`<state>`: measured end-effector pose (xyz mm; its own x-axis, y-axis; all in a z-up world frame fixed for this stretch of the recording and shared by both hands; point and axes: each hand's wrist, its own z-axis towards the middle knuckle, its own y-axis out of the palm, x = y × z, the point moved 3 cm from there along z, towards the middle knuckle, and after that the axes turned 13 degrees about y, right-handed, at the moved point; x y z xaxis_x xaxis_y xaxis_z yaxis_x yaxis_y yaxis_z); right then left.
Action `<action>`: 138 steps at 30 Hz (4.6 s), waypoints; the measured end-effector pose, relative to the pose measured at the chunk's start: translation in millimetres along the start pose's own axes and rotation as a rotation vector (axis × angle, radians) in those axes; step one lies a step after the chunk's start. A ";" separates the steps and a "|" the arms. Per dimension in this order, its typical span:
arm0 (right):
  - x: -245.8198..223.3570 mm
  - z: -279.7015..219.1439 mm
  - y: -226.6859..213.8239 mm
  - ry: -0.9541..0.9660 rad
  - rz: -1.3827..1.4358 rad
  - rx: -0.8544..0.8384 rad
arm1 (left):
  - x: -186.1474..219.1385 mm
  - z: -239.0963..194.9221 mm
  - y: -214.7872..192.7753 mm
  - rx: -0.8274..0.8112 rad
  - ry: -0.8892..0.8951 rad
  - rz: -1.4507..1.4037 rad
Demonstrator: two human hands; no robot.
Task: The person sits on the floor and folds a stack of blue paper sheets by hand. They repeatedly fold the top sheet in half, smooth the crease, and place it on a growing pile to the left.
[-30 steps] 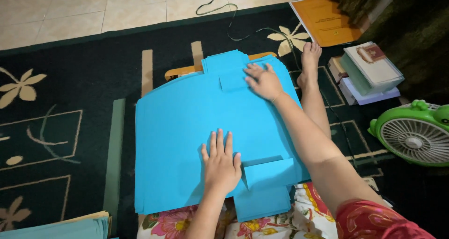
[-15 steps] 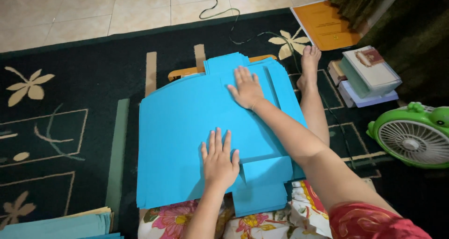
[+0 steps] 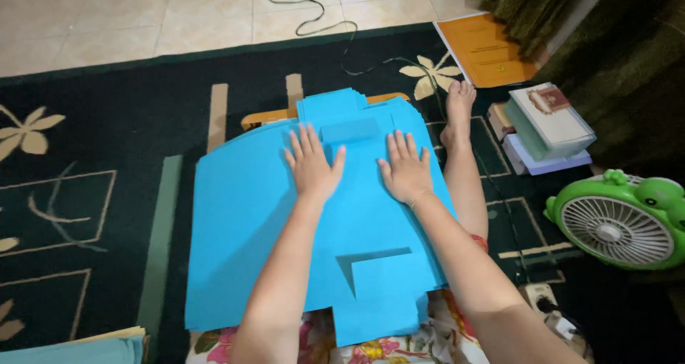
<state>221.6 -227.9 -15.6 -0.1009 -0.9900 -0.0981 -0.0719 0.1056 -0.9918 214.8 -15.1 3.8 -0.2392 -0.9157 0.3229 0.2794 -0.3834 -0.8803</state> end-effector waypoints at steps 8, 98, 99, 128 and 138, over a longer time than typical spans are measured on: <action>2.3 -3.2 -6.2 -0.040 0.045 0.024 | 4.4 53.4 43.0 -0.329 0.133 0.075; -54.1 54.1 -9.7 -0.184 0.044 -0.021 | 19.3 -33.7 -10.1 -0.312 -0.180 0.043; -47.5 56.4 -12.6 -0.019 0.064 0.009 | 21.5 -35.2 -14.4 -0.301 -0.188 0.037; -53.4 64.5 -7.2 -0.299 0.064 0.056 | 16.2 -35.8 -11.7 -0.315 -0.084 0.008; 6.4 -96.7 -17.6 0.001 0.041 0.027 | 9.7 -35.7 -0.1 -0.201 -0.094 0.041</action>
<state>126.3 -227.1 9.2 -0.1047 -0.9848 -0.1387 -0.0407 0.1436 -0.9888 179.3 -19.7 -5.4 -0.1409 -0.9407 0.3085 0.0942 -0.3230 -0.9417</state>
